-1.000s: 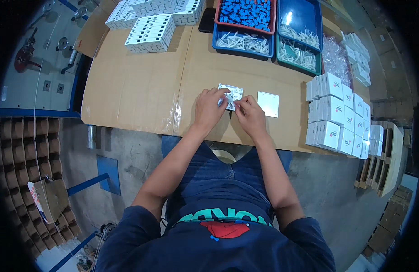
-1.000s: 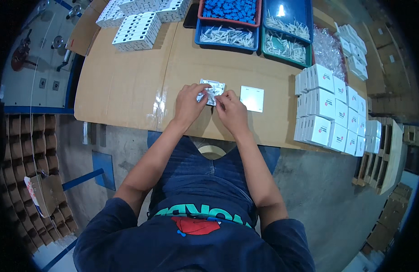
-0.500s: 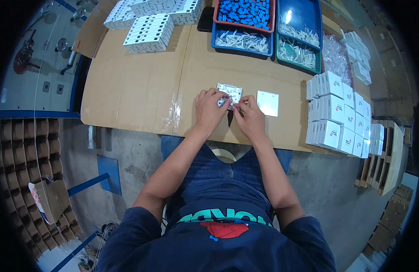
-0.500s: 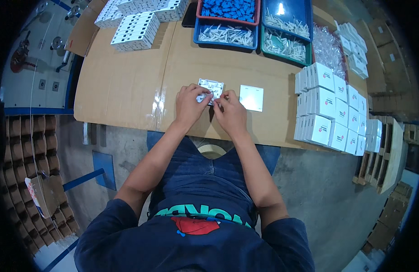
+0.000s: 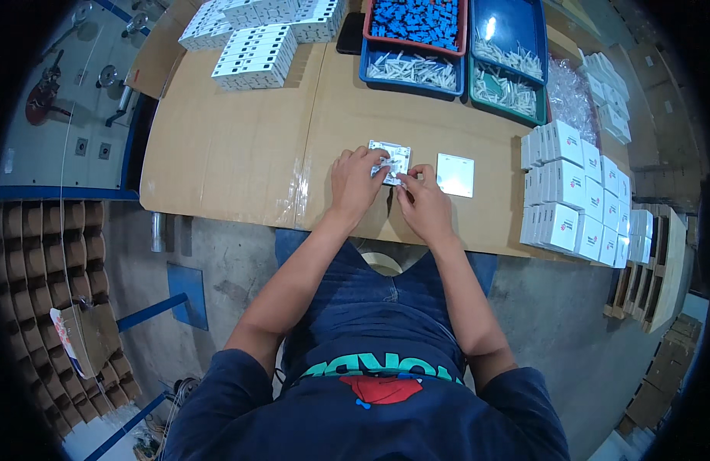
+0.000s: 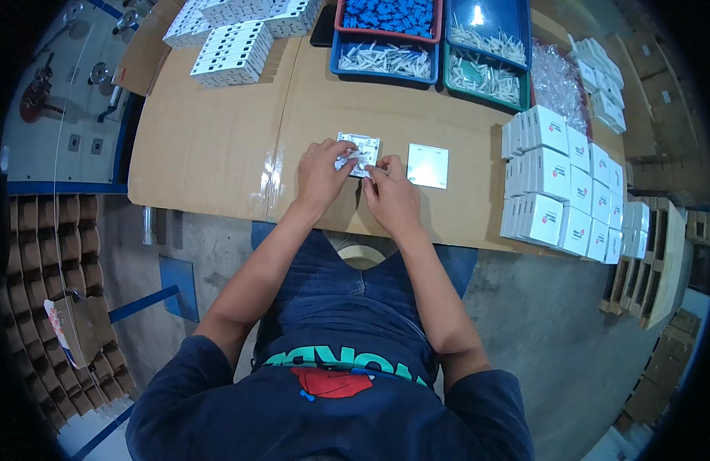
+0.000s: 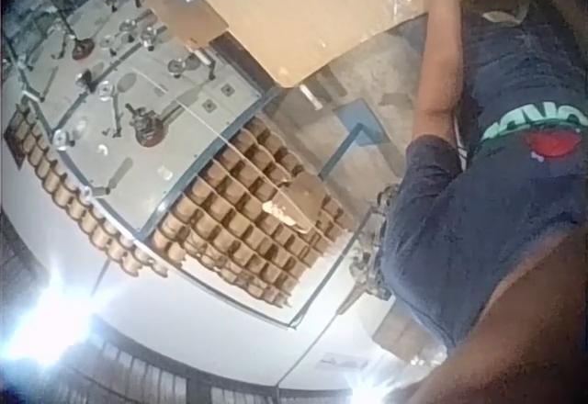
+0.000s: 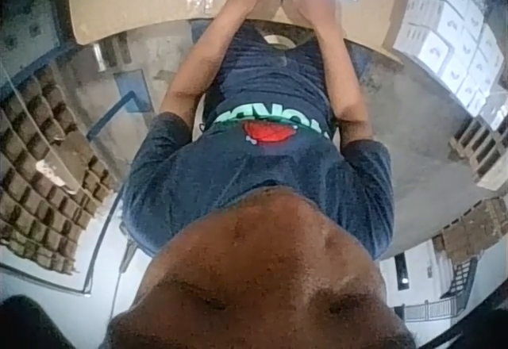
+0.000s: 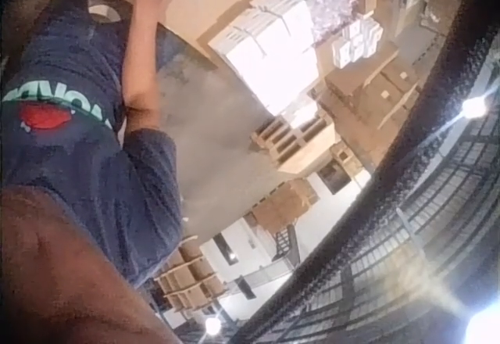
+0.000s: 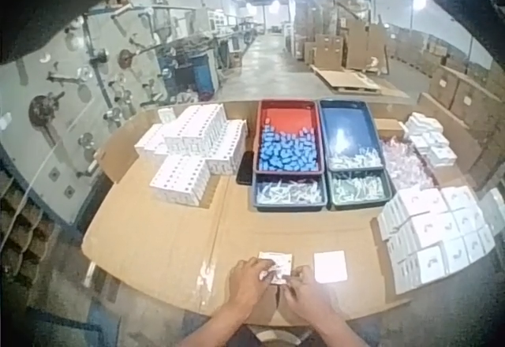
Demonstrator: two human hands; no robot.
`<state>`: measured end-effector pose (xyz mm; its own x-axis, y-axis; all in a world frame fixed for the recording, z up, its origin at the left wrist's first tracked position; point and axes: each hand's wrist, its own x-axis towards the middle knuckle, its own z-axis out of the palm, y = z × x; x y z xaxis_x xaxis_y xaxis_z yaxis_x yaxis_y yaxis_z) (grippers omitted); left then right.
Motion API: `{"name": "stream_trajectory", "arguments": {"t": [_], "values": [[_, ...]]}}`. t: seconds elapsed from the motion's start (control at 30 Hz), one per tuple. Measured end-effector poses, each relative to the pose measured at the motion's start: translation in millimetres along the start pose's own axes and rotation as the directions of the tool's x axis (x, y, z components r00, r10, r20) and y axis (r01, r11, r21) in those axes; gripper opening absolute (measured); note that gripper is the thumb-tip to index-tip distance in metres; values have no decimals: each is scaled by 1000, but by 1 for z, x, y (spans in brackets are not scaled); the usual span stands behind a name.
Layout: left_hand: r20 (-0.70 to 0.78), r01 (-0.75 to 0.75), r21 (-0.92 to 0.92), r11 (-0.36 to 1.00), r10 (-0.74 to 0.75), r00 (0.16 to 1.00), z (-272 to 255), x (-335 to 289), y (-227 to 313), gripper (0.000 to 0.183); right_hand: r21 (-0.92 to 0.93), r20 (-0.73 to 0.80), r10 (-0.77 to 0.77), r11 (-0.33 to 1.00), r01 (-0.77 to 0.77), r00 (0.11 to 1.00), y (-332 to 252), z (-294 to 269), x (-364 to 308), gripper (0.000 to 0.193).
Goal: Assembling an electronic component by placing a circuit board and a clear cover into a white plastic housing.
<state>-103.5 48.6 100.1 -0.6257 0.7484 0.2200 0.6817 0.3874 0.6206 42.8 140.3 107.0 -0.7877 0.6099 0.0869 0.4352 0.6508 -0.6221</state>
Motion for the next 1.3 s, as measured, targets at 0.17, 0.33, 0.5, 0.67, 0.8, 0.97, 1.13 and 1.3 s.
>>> {"name": "stream_trajectory", "arguments": {"t": [0.17, 0.33, 0.5, 0.67, 0.8, 0.97, 1.13, 1.3], "values": [[-45, -89, 68, 994, 93, 995, 6, -6, -8, 14, 55, -8, 2, 998, -2, 1000, 0, 3, -1, 21], [-61, -148, 64, 987, 152, 987, 4, -7, -9, 17, -22, -8, -18, 1000, 18, 1000, 1, 2, -1, 21], [-12, 17, -44, 999, -17, 1000, -2, -6, -7, 14, 22, -3, 7, 1000, -7, 1000, 1, 2, -2, 22], [20, 30, -8, 1000, -29, 999, -1, -10, -8, 13, 73, 13, 0, 997, -1, 1000, 5, 3, -4, 22], [24, -1, 5, 1000, 1, 1000, 0, -12, -12, 15, 50, 31, 9, 999, -10, 999, 2, 1, -3, 21], [75, 105, -42, 994, -102, 992, -7, -11, -9, 16, 61, 40, 19, 998, -21, 999, 4, 1, -3, 21], [204, 343, -151, 927, -310, 929, -12, -6, -4, 18, 79, 23, -3, 997, 1, 1000, 5, 2, -2, 22], [85, 127, 17, 992, -128, 988, -6, -16, -6, 18, 73, 35, 12, 997, -15, 999, 5, 1, -3, 22]]}}
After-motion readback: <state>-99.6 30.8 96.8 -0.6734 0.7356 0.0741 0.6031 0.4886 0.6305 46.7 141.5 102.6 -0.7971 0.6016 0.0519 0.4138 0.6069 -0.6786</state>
